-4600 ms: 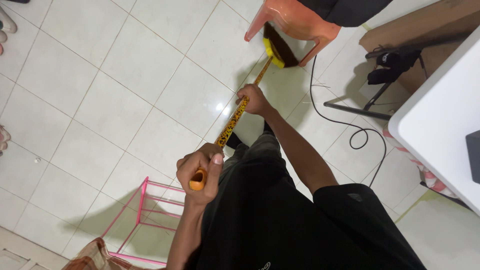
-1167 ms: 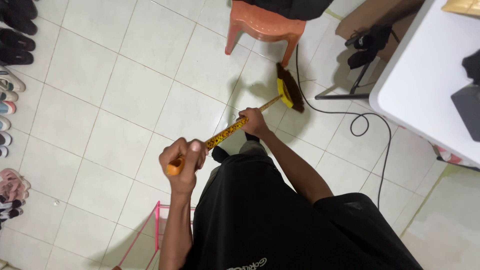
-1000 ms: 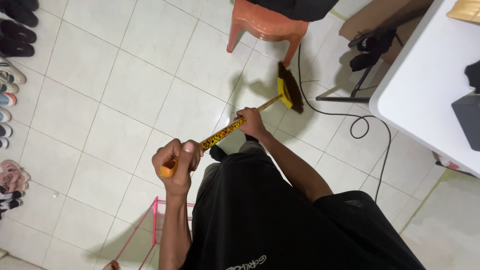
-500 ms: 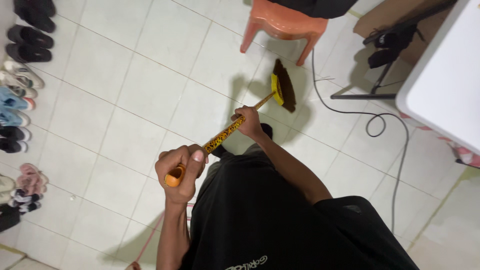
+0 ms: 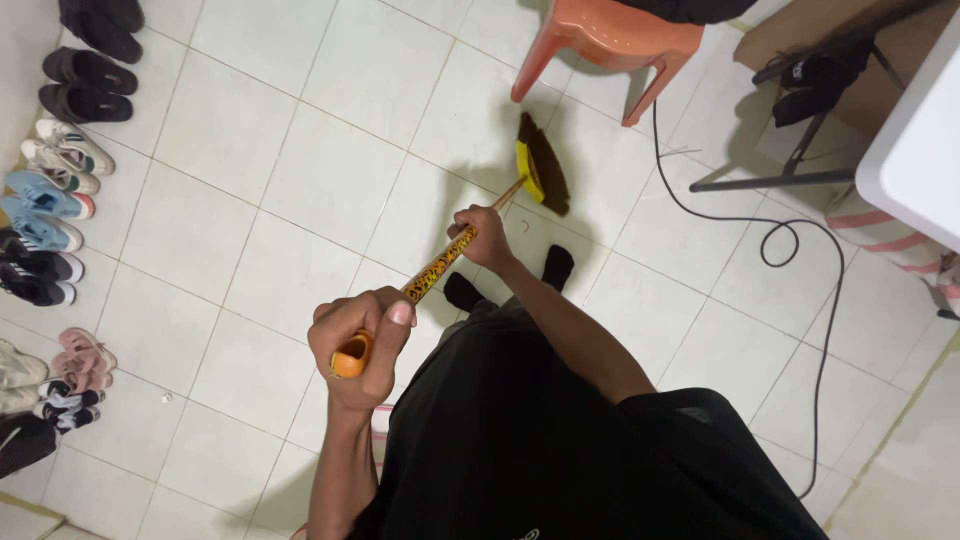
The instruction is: The person sweeps the floor using a broom, pushing debris along the tiled surface and into a pile under and around furniture.
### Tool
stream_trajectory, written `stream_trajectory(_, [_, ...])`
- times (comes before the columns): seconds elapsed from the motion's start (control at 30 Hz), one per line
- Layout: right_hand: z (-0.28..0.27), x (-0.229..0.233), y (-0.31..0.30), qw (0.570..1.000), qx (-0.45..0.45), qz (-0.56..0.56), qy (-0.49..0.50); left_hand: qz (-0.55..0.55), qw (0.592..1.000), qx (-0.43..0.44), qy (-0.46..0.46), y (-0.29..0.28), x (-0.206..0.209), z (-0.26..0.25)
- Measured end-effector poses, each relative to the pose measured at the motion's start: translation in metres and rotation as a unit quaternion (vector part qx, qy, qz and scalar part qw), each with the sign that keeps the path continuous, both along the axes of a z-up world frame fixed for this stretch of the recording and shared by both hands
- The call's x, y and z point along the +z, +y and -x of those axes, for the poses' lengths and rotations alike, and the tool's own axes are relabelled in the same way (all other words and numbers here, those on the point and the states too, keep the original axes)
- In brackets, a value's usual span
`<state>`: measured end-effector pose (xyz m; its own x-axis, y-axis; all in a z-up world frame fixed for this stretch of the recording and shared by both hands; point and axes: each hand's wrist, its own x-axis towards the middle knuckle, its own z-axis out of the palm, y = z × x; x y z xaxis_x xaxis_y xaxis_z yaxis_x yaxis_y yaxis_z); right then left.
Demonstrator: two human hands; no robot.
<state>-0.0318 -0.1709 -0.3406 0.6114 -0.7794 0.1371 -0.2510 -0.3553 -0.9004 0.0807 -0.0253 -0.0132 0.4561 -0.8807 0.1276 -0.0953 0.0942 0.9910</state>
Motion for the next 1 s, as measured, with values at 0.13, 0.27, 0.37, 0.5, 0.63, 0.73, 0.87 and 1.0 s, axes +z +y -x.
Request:
stream_trajectory(0.13, [-0.008,0.011,0.005,0.999,0.004,-0.015,0.032,-0.002,1.0,-0.002,-0.003,0.011,0.001,-0.008])
stream_trajectory(0.27, [0.008,0.047,0.0,0.997,0.079,-0.025,0.007,0.095,0.994,-0.036,0.034,0.021,0.015,-0.007])
stream_trajectory(0.37, [0.019,0.074,-0.01,0.995,0.101,-0.001,0.023,0.145,0.987,-0.039,0.056,0.023,0.028,0.0])
stream_trajectory(0.5, [0.05,0.094,-0.041,0.991,0.132,0.01,0.014,0.205,0.972,-0.074,0.092,0.0,0.028,0.02])
stream_trajectory(0.63, [0.077,0.092,-0.085,0.988,0.143,0.043,0.042,0.186,0.976,-0.057,0.098,-0.023,0.02,0.05])
stream_trajectory(0.73, [0.1,0.081,-0.127,0.983,0.167,0.038,0.067,0.161,0.98,-0.055,0.1,-0.045,0.008,0.075])
stream_trajectory(0.87, [0.122,0.056,-0.181,0.973,0.206,0.061,0.083,0.129,0.986,-0.052,0.093,-0.078,-0.017,0.109])
stream_trajectory(1.0, [0.134,0.029,-0.217,0.96,0.233,0.085,0.13,0.101,0.99,-0.017,0.094,-0.106,-0.038,0.135])
